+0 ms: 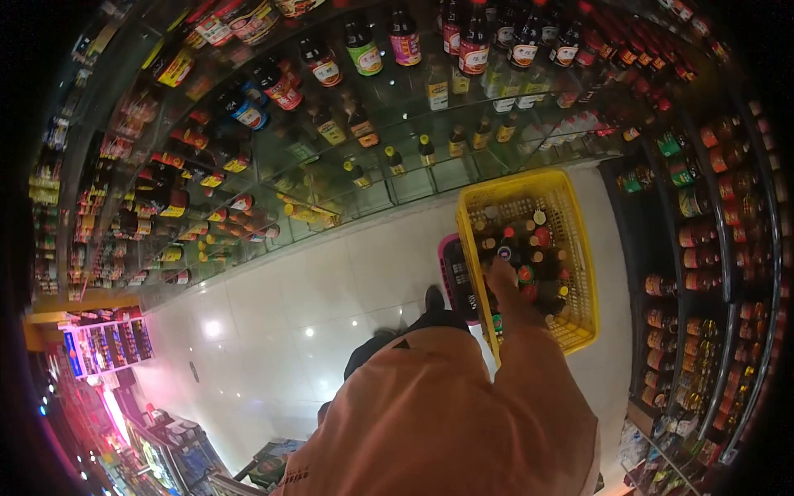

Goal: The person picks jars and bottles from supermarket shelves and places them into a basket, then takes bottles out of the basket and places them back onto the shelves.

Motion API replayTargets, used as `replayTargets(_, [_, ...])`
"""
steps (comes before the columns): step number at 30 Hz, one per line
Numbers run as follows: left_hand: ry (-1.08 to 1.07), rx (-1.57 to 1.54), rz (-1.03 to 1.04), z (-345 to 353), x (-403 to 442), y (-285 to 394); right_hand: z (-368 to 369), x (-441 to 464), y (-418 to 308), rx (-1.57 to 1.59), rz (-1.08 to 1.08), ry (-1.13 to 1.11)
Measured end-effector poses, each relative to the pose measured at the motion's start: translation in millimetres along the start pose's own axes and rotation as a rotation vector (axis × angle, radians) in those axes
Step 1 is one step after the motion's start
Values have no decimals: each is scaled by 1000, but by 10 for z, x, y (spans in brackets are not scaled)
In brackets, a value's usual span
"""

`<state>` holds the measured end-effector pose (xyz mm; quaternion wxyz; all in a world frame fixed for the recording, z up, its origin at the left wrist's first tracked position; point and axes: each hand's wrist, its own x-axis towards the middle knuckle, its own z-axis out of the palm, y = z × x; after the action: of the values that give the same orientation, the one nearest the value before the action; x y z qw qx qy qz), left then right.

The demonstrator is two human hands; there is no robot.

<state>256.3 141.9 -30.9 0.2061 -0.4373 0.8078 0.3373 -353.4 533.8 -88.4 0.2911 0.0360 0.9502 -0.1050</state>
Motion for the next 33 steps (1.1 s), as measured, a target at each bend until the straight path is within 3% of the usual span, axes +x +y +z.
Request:
replayTargets(1, [-68, -93, -229, -34, 135, 55, -18, 1, 65, 6, 12, 2])
replayTargets(4, [-141, -287, -149, -219, 414, 140, -252, -163, 174, 62, -95, 25])
replayTargets(10, [-238, -297, -148, -496, 1188, 450, -1412, -1043, -8, 81, -239, 134])
replayTargets(13, [-152, -544, -231, -648, 1605, 720, -1946, -1489, -127, 66, -371, 268])
replayTargets(16, [-136, -471, 42, -1047, 1922, 1323, -2610, -2077, -533, 193, -328, 227])
replayTargets(19, [-143, -513, 279, -1366, 2159, 2033, -3079, -2528, -960, 161, -448, 305])
replayTargets(21, [-97, -155, 688, -1633, 2212, 2576, -3237, -2703, -1302, 266, -433, 186])
replayTargets(22, [-213, -332, 472, -2050, 1763, 3329, -3209, -2699, -1428, 260, -449, 178])
replayTargets(23, [-265, -446, 695, -2012, 1916, 3317, -3167, -2687, -1548, 374, -543, 142])
replayTargets(24, [-392, -571, 646, -2061, 1928, 3466, -3131, -2669, -1697, 489, -638, 101])
replayTargets(26, [-406, -443, 862, -2443, 1667, 3901, -3057, -2635, -2032, 574, -627, -34])
replayTargets(28, [-391, -425, 934, -2667, 1593, 4016, -2947, -2555, -2357, 753, -609, -203])
replayTargets(30, [-600, -574, 927, -2875, 1576, 4005, -2840, -2524, -2806, 847, -701, -261])
replayTargets(33, [-628, -500, 782, -3148, 1701, 3694, -2678, -2397, -3395, 1016, -756, -373])
